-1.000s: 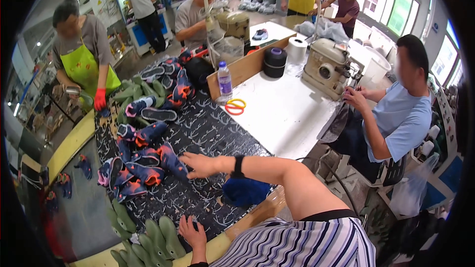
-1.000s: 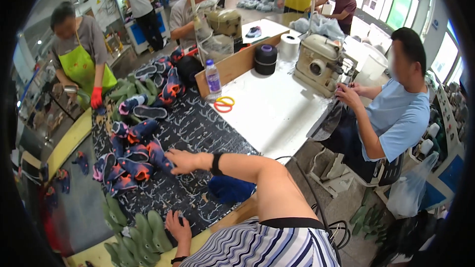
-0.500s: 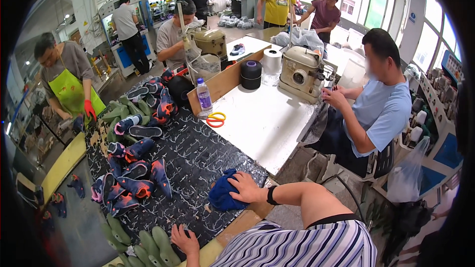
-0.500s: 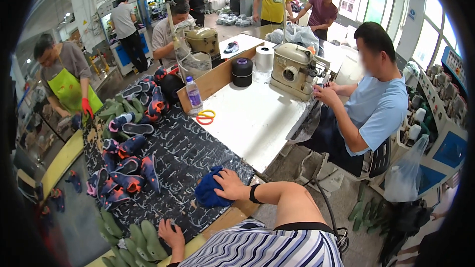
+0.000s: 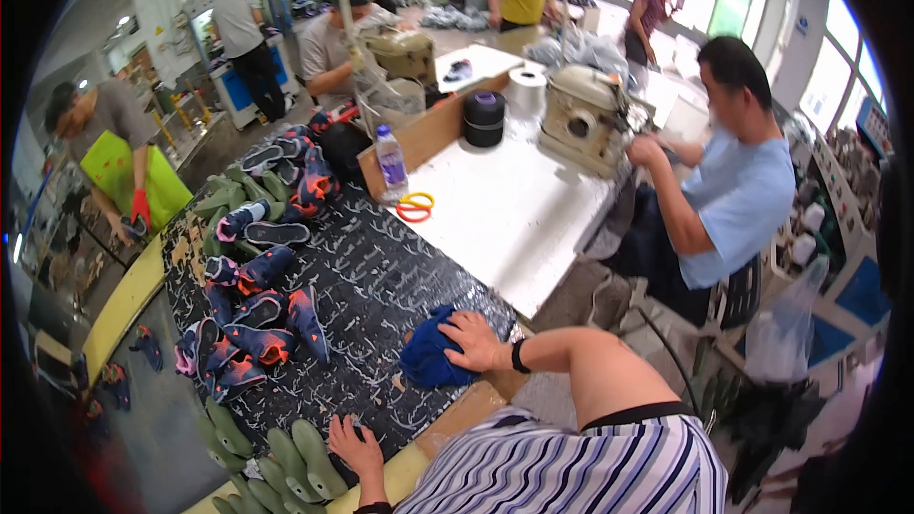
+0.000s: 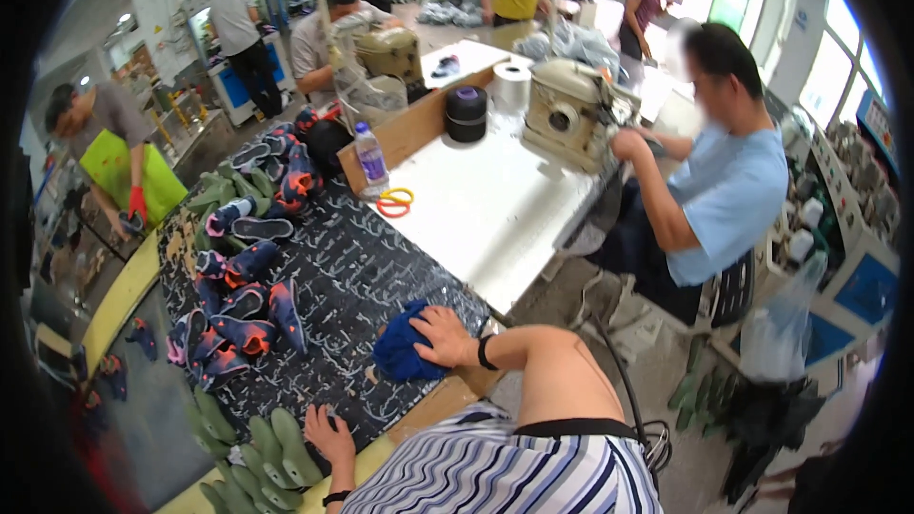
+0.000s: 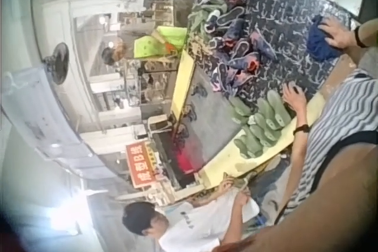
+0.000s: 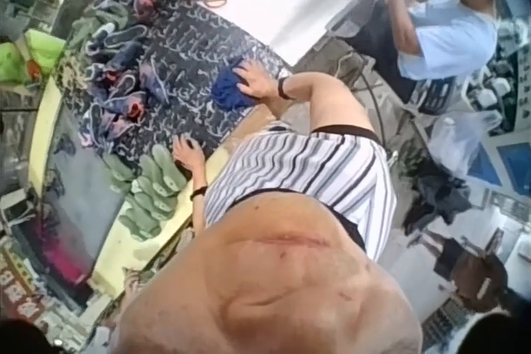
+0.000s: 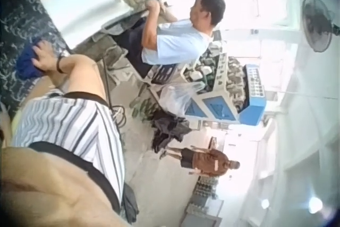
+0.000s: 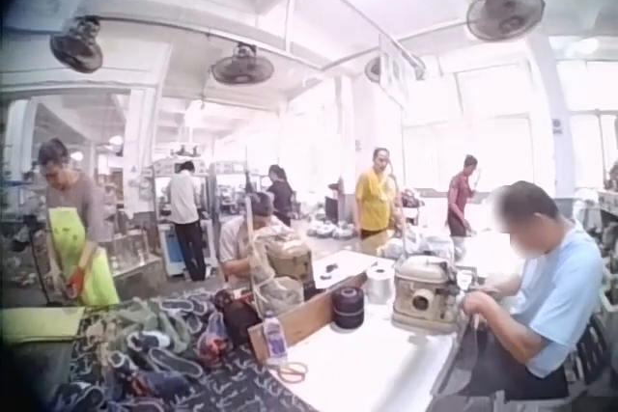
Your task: Organizing and sorting green plastic shoe lasts and shoe uppers on a workbench and the floor.
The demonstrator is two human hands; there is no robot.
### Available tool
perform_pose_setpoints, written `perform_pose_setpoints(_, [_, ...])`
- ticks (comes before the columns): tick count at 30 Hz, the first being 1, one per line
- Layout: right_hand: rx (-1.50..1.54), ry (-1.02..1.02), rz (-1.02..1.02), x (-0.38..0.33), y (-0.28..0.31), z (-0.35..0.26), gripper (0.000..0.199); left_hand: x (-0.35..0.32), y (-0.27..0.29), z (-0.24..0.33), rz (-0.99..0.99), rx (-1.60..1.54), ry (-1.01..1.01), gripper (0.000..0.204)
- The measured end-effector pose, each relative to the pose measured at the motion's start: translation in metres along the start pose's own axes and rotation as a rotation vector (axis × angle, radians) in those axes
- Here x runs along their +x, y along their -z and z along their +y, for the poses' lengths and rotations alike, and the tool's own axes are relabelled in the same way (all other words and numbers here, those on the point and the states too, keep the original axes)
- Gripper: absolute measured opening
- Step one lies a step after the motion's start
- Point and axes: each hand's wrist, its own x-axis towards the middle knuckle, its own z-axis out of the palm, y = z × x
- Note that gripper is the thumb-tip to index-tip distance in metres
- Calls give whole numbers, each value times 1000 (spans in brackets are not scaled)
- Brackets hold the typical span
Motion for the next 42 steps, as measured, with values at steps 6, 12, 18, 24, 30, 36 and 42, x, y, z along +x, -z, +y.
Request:
perform_pose_setpoints(6, [65,45,30,14,-6,2,48,-4,-4,-8,82,86,-40,41])
perform_pose_setpoints(12, [102,43,111,11,5,11,39,34,1,33,37,-9,-81,47])
perform_pose_setpoints(18, [163,77,-42,8,-10,7,39,83,1,153,-57,-442,-405,61])
perform_pose_setpoints(24, [146,58,-14,9,-10,10,37,74,-29,147,-431,-324,-592,88])
perform_pose_setpoints(30, [183,77,-22,14,-16,13,39,70,-14,139,-445,-289,-554,80])
perform_pose_setpoints(36, [169,13,-93,16,-11,14,42,136,20,106,-10,-106,-443,54])
perform_pose_setpoints(42, [197,14,-131,13,-10,15,44,215,10,52,135,56,27,63])
